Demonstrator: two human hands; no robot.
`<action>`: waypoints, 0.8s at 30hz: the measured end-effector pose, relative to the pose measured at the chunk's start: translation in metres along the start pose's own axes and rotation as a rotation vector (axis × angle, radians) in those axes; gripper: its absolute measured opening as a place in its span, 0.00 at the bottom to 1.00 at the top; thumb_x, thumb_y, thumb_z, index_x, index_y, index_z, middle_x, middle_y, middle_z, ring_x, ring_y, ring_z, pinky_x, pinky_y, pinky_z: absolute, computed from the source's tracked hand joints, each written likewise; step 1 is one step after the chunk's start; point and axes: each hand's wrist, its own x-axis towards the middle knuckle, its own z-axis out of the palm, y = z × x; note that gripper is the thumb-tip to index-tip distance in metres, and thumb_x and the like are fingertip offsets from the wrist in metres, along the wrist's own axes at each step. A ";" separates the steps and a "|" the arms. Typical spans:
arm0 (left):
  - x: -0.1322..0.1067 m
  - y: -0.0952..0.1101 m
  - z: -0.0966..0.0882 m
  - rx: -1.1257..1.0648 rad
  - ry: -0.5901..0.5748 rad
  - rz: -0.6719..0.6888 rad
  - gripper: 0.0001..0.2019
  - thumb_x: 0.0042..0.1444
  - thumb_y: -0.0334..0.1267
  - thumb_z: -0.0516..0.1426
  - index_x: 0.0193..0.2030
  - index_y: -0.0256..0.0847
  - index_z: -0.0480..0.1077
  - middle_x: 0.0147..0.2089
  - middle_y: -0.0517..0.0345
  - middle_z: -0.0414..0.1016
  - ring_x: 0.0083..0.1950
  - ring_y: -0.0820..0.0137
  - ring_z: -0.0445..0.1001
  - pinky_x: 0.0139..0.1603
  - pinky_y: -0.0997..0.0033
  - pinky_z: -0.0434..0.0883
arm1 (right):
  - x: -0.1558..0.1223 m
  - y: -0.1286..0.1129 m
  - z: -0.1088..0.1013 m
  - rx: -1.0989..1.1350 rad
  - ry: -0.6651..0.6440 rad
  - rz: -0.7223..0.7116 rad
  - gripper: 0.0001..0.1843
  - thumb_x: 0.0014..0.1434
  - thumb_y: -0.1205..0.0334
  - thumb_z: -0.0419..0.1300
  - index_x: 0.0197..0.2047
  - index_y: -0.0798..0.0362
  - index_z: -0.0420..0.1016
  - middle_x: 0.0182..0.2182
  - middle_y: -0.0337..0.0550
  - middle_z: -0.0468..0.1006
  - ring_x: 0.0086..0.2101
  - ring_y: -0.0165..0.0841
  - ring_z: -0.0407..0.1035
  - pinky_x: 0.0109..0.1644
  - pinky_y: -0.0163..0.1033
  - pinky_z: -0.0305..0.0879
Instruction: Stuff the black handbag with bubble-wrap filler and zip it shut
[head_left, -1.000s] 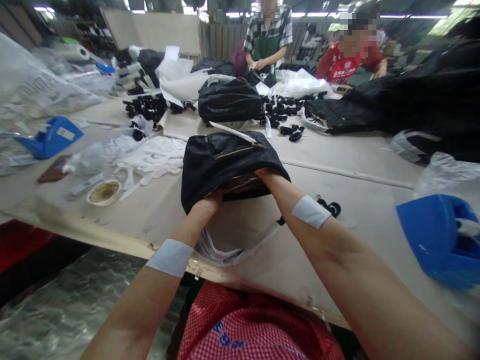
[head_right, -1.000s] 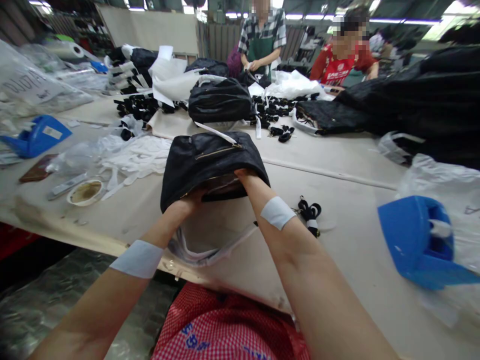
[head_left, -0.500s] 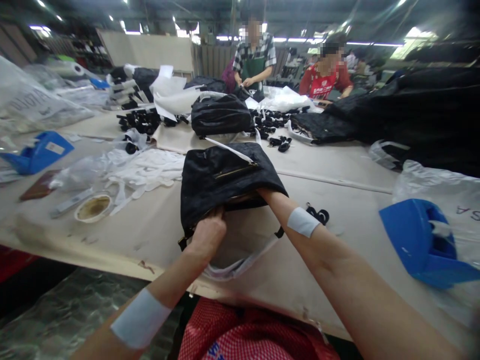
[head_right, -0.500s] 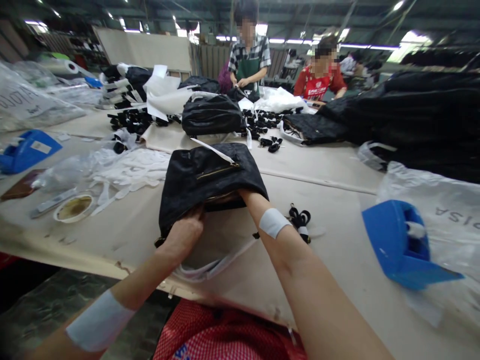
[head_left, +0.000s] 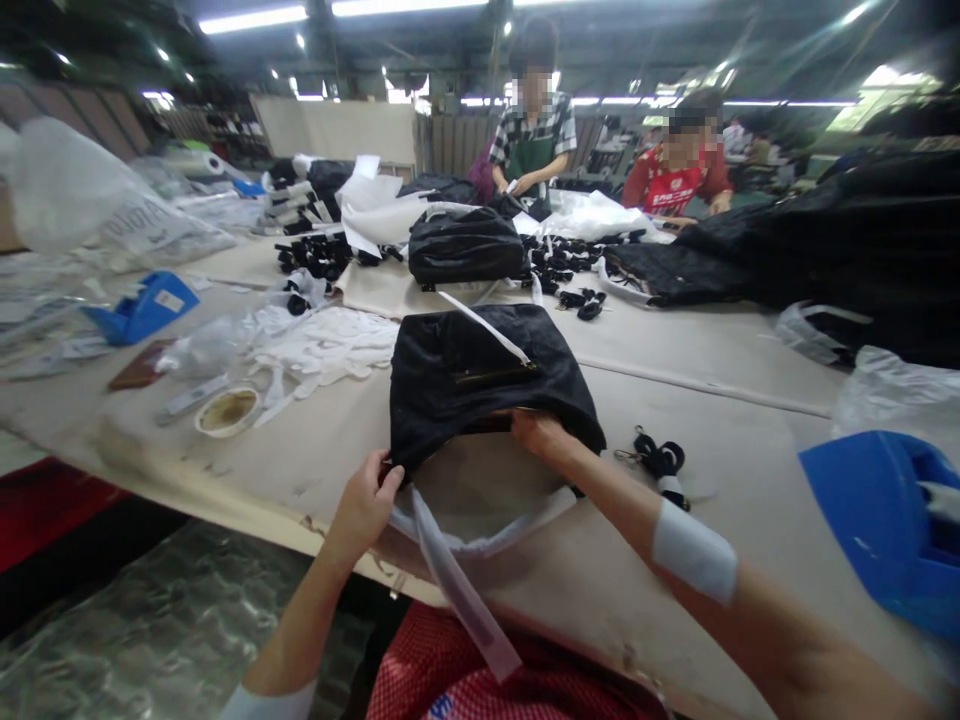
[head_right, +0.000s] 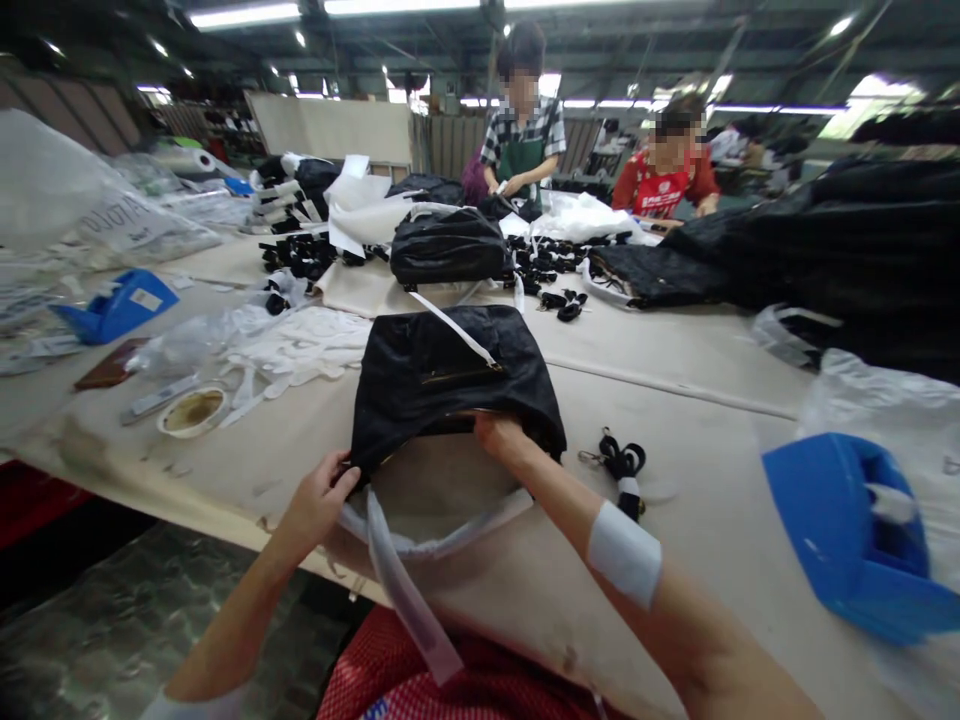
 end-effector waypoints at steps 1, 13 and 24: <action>0.002 0.003 0.001 -0.132 -0.014 -0.064 0.20 0.53 0.45 0.57 0.50 0.35 0.68 0.41 0.46 0.80 0.45 0.57 0.78 0.47 0.60 0.72 | -0.010 -0.012 0.002 -0.010 -0.039 -0.015 0.11 0.67 0.65 0.56 0.49 0.54 0.78 0.47 0.52 0.79 0.47 0.40 0.73 0.52 0.43 0.69; -0.014 0.047 0.000 -0.519 -0.311 -0.304 0.25 0.36 0.56 0.70 0.32 0.38 0.71 0.26 0.59 0.75 0.26 0.69 0.72 0.26 0.72 0.66 | -0.084 -0.126 0.011 0.046 -0.315 -0.117 0.13 0.67 0.60 0.54 0.49 0.56 0.75 0.43 0.53 0.83 0.43 0.45 0.79 0.40 0.42 0.70; -0.031 0.045 0.024 -0.568 -0.198 -0.294 0.16 0.39 0.50 0.65 0.23 0.40 0.67 0.19 0.62 0.66 0.19 0.74 0.63 0.20 0.74 0.60 | -0.099 -0.106 0.004 -0.073 -0.002 0.028 0.13 0.65 0.64 0.52 0.43 0.56 0.78 0.40 0.53 0.81 0.41 0.45 0.78 0.43 0.48 0.75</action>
